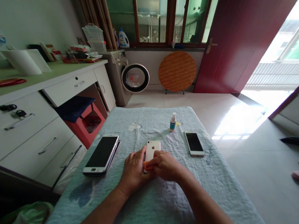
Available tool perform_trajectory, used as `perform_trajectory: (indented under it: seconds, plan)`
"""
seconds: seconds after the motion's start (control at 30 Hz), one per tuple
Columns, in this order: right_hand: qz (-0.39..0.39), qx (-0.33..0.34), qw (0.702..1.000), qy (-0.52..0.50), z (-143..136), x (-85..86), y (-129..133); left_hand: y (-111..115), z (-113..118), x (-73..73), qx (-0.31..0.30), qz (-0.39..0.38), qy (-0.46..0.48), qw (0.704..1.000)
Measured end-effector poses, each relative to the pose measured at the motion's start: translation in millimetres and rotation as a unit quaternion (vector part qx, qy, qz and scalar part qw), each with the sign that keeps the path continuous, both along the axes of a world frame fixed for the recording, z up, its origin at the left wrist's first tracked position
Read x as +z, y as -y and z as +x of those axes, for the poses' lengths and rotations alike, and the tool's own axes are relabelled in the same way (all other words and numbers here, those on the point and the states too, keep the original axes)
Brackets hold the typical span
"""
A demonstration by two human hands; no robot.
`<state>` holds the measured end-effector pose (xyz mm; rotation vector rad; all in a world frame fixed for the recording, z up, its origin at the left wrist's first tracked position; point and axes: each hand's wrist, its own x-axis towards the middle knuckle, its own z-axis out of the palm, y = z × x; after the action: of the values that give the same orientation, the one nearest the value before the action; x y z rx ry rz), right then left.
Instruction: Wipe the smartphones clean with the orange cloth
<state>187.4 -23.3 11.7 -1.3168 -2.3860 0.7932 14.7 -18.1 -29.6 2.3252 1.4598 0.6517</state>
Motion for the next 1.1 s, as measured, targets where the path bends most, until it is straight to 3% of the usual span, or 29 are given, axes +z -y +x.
perform_trajectory:
  seconds: [0.07, 0.17, 0.33, 0.5, 0.67, 0.9, 1.1]
  plan:
    - [-0.032, 0.017, 0.999, -0.026, 3.2, 2.6, 1.8, -0.1, 0.2, 1.3, 0.0, 0.001, -0.007, 1.0]
    - [-0.043, -0.012, 0.998, -0.048, 5.7, -2.9, -0.3, 0.1, 0.3, 3.3, 0.0, 0.004, -0.014, 1.0]
    - [0.018, -0.114, 0.991, -0.068, 7.0, -21.4, -10.9, 0.4, -0.2, 2.6, -0.02, 0.006, -0.028, 0.999]
    - [0.07, -0.19, 0.979, -0.018, 5.7, -29.7, -16.8, 0.8, -0.3, 3.4, -0.028, -0.009, -0.051, 0.998]
    - [0.093, -0.209, 0.974, 0.003, 1.9, -30.8, -16.4, 2.0, -0.4, 7.2, -0.032, -0.009, -0.047, 0.998]
    - [0.068, -0.223, 0.972, 0.035, 0.6, -30.0, -18.8, 4.2, 0.2, 11.7, -0.042, 0.006, -0.042, 0.998]
    - [0.103, -0.226, 0.968, 0.027, -0.1, -33.8, -14.8, 6.7, 2.0, 18.0, -0.036, 0.012, -0.049, 0.998]
